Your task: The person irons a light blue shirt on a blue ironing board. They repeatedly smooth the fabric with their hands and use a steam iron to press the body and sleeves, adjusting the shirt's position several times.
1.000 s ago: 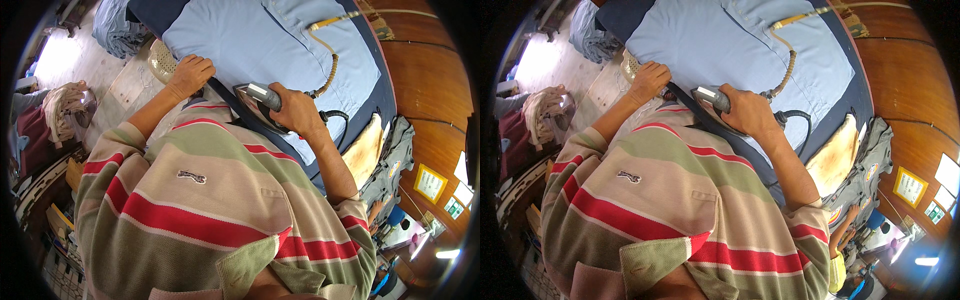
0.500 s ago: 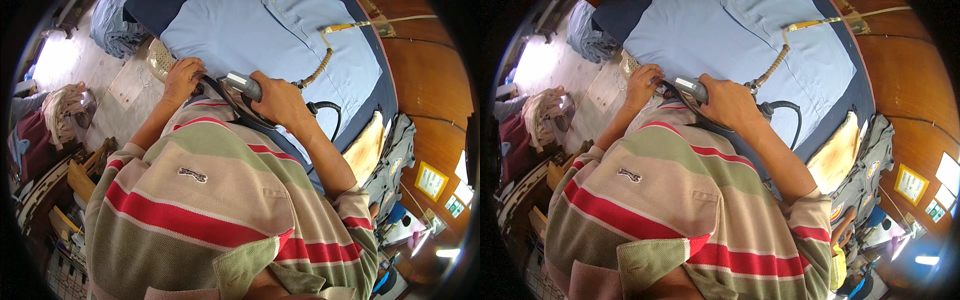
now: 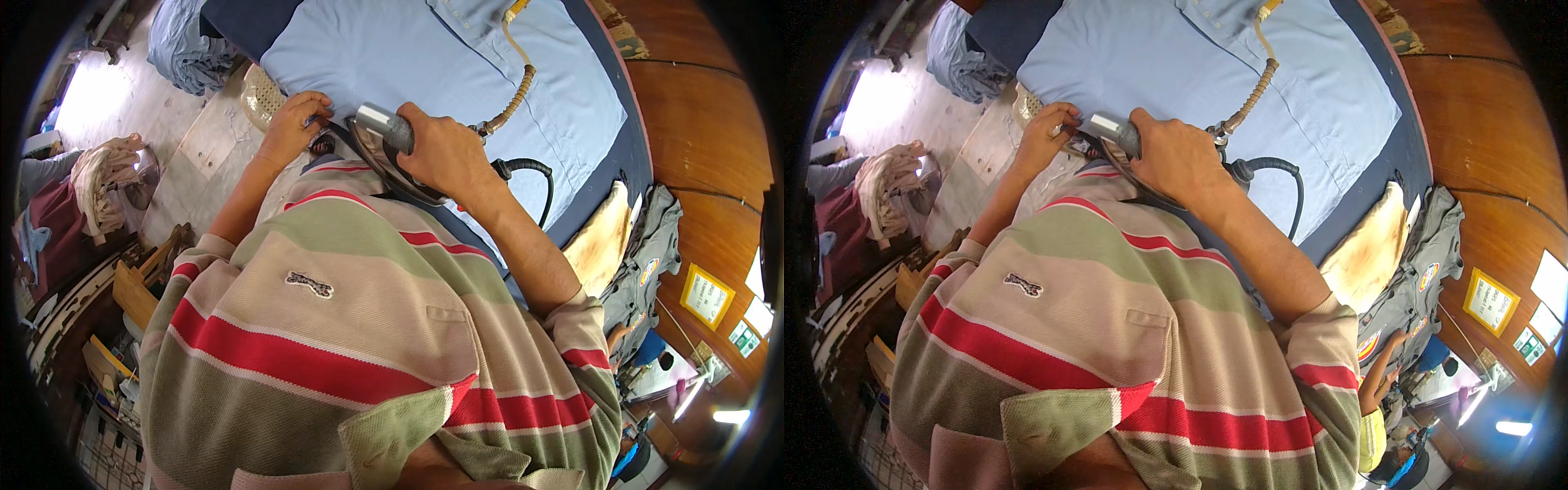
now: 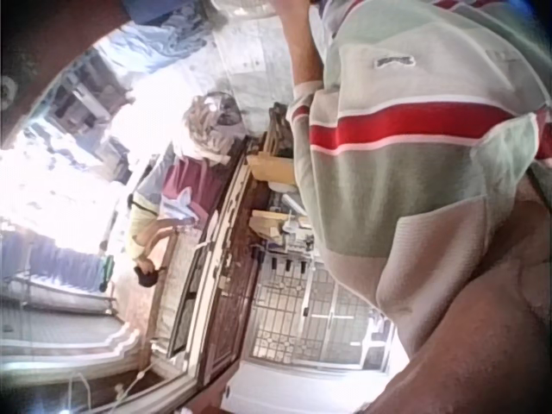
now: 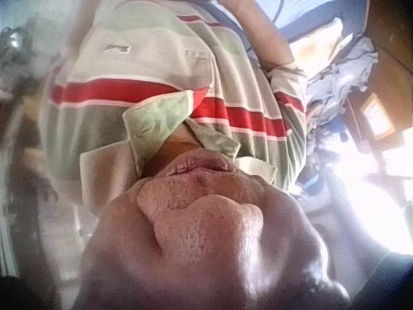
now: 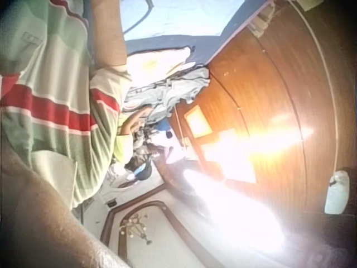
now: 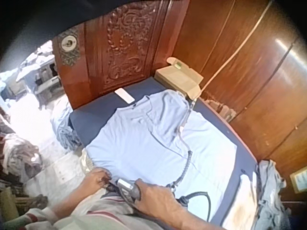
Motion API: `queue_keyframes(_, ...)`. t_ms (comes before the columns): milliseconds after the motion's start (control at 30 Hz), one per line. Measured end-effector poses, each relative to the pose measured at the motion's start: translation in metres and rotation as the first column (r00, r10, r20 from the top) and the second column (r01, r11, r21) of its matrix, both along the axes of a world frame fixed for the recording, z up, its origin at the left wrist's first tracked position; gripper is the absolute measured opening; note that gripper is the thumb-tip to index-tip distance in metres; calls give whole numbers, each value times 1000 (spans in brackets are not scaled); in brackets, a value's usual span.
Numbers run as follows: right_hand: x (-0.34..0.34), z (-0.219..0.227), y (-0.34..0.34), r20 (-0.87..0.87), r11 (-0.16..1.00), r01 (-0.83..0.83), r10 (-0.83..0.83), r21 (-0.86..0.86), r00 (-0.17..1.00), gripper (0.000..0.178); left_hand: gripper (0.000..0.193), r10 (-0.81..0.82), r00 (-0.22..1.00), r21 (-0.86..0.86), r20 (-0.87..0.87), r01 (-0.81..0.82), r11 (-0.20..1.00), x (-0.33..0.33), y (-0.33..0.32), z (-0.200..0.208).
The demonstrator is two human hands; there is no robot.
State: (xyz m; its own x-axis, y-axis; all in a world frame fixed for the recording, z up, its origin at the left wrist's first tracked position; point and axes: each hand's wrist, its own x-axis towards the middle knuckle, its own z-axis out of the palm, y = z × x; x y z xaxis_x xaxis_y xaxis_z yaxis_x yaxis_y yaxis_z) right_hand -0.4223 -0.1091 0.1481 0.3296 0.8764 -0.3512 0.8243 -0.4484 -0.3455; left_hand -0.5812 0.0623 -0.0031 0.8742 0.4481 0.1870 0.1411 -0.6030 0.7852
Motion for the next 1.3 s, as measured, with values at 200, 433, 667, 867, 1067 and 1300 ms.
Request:
queue_keyframes(200,0,-1,7,-55,998,50,-49,23,997,38,13,98,995,6,36,-99,995,-3,-8,-5)
queue_keyframes(433,-3,-3,10,-51,994,56,-52,91,997,34,23,66,997,64,45,-69,996,2,-4,6)
queue_keyframes(667,38,-4,-15,2,980,199,-199,17,980,46,41,100,980,191,169,-133,973,43,-43,15)
queue_keyframes(867,33,0,-55,-7,973,230,-230,-6,973,44,50,149,968,669,-201,25,743,43,-52,-8)
queue_keyframes(1067,33,-2,-73,-2,961,276,-276,-19,961,45,52,69,995,594,-77,-10,805,47,-68,8)
queue_keyframes(1300,112,-21,-115,102,888,425,-445,174,890,45,51,-806,550,459,-219,787,412,96,-154,15)
